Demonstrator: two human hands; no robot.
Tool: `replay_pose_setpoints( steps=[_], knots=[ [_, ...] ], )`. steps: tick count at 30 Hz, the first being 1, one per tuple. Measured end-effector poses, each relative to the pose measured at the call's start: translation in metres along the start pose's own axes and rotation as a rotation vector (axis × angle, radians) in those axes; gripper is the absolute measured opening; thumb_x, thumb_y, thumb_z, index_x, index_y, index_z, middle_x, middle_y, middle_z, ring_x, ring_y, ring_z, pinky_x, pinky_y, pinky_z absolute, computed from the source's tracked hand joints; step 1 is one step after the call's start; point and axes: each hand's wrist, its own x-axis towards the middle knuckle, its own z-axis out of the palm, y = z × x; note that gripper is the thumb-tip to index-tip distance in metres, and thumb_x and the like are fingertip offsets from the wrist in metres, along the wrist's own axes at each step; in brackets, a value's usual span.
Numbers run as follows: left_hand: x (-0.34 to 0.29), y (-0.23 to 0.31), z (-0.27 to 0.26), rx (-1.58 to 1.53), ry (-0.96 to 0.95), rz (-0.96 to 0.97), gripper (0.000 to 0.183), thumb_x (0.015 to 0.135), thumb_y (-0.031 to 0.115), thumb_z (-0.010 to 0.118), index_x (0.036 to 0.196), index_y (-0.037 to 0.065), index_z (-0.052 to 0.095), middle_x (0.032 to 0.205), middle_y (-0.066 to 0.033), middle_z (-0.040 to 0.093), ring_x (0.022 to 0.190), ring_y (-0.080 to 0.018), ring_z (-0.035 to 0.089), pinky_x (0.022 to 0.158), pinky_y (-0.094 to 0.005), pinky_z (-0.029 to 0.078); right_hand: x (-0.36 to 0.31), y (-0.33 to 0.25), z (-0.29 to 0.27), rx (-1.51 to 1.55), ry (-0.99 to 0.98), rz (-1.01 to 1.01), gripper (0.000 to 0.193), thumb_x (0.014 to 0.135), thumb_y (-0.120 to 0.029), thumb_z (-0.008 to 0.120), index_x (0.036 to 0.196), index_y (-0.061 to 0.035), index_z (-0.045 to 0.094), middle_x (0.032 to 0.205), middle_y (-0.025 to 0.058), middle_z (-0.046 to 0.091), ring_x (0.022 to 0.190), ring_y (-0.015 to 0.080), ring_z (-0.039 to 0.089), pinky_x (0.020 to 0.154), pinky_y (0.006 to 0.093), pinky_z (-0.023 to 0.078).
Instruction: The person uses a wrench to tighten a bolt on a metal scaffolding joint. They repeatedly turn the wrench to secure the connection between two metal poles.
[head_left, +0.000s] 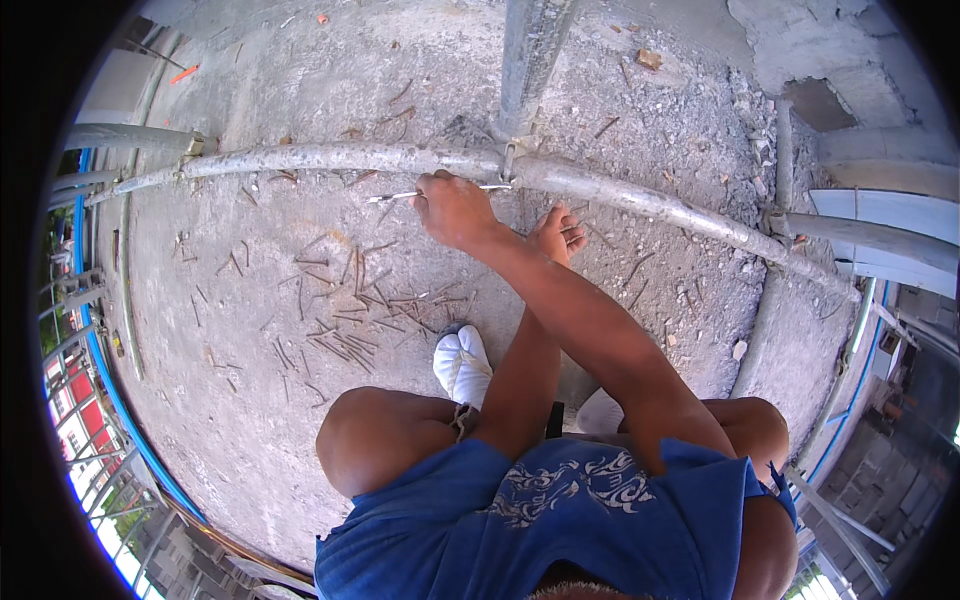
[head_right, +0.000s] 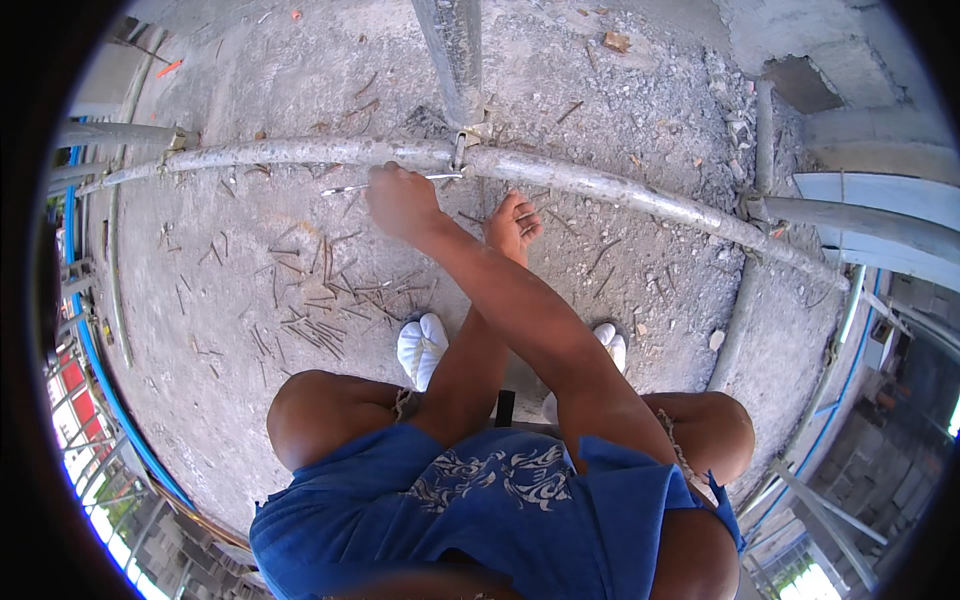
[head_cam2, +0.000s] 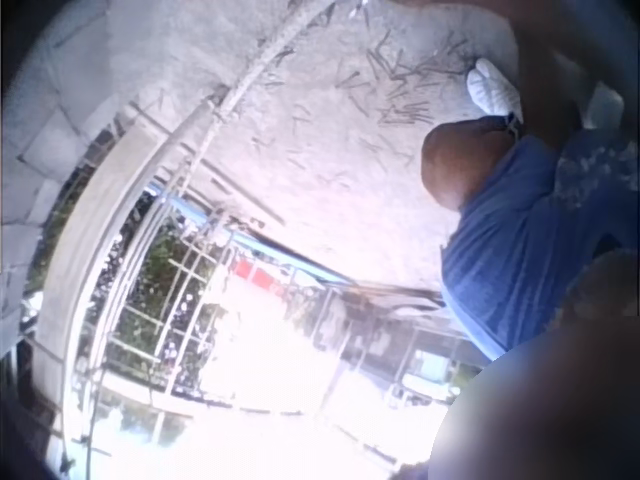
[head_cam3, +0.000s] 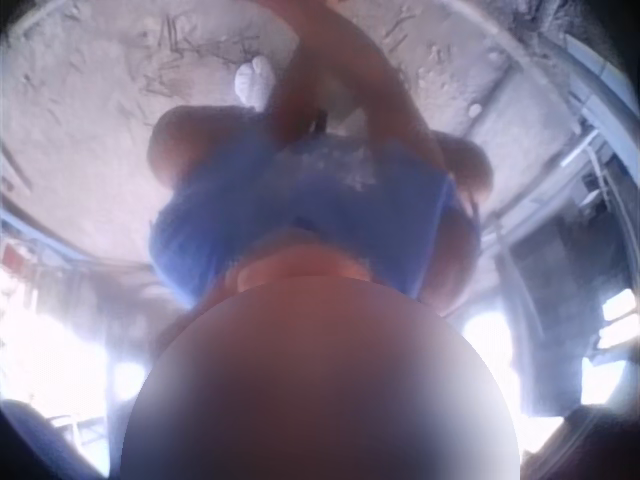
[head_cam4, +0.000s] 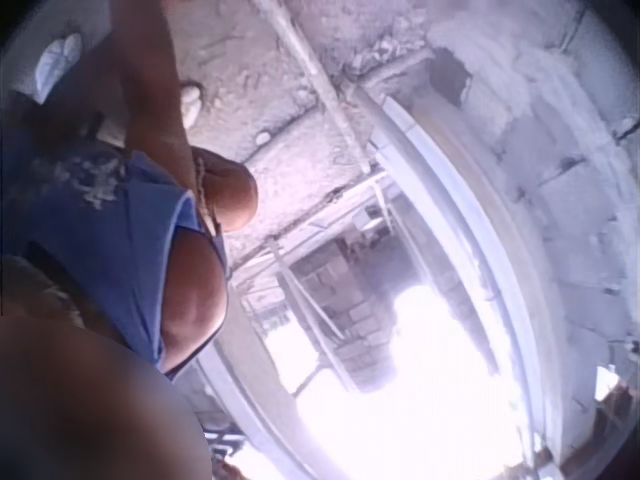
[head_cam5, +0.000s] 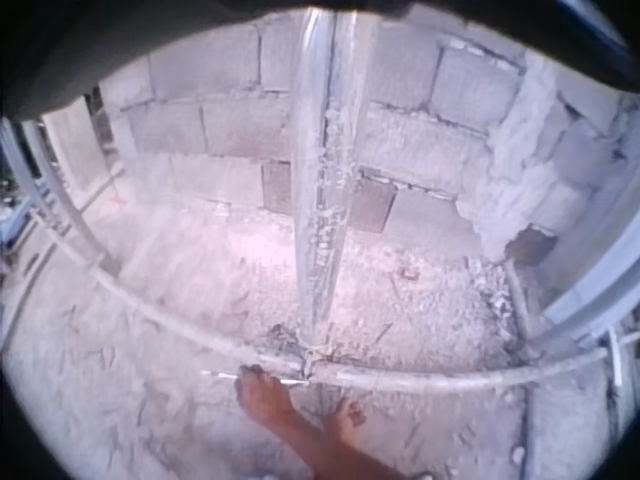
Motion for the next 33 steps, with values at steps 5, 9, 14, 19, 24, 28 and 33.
replay_pose_setpoints(
  steps=[5, 9, 14, 19, 24, 28, 33],
  knots=[
    [0.004, 0.003, -0.002, 0.048, 0.038, 0.004, 0.044, 0.086, 0.042, 0.066, 0.105, 0.003, 0.059, 0.088, -0.0048, 0.058, 0.074, -0.0168, 0.056, 0.069, -0.0342, 0.050, 0.003, 0.000, 0.002, -0.484, -0.107, -0.174, 0.029, 0.092, -0.028, 0.055, 0.098, -0.0009, 0.064, 0.095, 0.0180, 0.067, 0.091, 0.0329, 0.066, 0.076, 0.0474, 0.052],
    [0.012, 0.005, -0.012, -0.009, -0.048, -0.058, 0.044, 0.087, 0.044, 0.065, 0.106, 0.005, 0.057, 0.087, -0.0037, 0.058, 0.073, -0.0171, 0.056, 0.068, -0.0345, 0.050, 0.013, 0.010, 0.007, -0.513, 0.086, -0.432, 0.037, 0.092, -0.035, 0.055, 0.097, 0.0004, 0.065, 0.091, 0.0159, 0.069, 0.079, 0.0352, 0.068, 0.065, 0.0480, 0.053],
    [0.014, -0.008, -0.010, 0.113, -0.011, -0.094, 0.044, 0.087, 0.045, 0.065, 0.105, 0.007, 0.056, 0.090, -0.0033, 0.057, 0.072, -0.0170, 0.057, 0.069, -0.0354, 0.051, 0.012, 0.017, 0.003, -0.247, -0.098, -0.229, 0.043, 0.093, -0.041, 0.054, 0.093, 0.0006, 0.064, 0.083, 0.0165, 0.068, 0.071, 0.0359, 0.068, 0.061, 0.0490, 0.053],
    [0.002, -0.008, 0.003, 0.090, -0.033, -0.095, 0.042, 0.088, 0.040, 0.066, 0.110, 0.006, 0.056, 0.089, -0.0038, 0.058, 0.073, -0.0166, 0.058, 0.065, -0.0340, 0.052, 0.023, 0.013, -0.001, -0.131, -0.129, -0.102, 0.041, 0.095, -0.041, 0.051, 0.094, -0.0010, 0.061, 0.080, 0.0179, 0.067, 0.071, 0.0364, 0.068, 0.062, 0.0483, 0.054],
    [-0.014, -0.004, 0.012, 0.153, -0.019, -0.049, 0.038, 0.088, 0.037, 0.064, 0.107, 0.005, 0.059, 0.090, -0.0044, 0.059, 0.073, -0.0164, 0.057, 0.067, -0.0352, 0.051, -0.008, 0.002, 0.022, -0.115, -0.320, -0.112, 0.031, 0.094, -0.035, 0.055, 0.091, -0.0052, 0.062, 0.075, 0.0174, 0.066, 0.072, 0.0379, 0.067, 0.064, 0.0498, 0.053],
    [-0.016, -0.005, 0.000, 0.027, 0.007, -0.076, 0.037, 0.088, 0.035, 0.065, 0.108, 0.005, 0.059, 0.089, -0.0045, 0.058, 0.075, -0.0169, 0.057, 0.070, -0.0352, 0.051, -0.017, -0.016, 0.009, 0.199, -0.173, -0.044, 0.028, 0.091, -0.032, 0.060, 0.095, -0.0046, 0.064, 0.083, 0.0174, 0.066, 0.081, 0.0342, 0.066, 0.073, 0.0473, 0.050],
    [0.002, 0.017, -0.023, -0.422, -0.051, 0.112, 0.045, 0.094, 0.045, 0.050, 0.112, 0.005, 0.057, 0.090, -0.0076, 0.062, 0.071, -0.0229, 0.060, 0.068, -0.0413, 0.052, -0.033, -0.011, -0.067, 0.321, 0.149, -0.271, 0.026, 0.087, -0.026, 0.069, 0.106, -0.0085, 0.070, 0.087, 0.0094, 0.060, 0.094, 0.0217, 0.055, 0.086, 0.0361, 0.043]
  ],
)
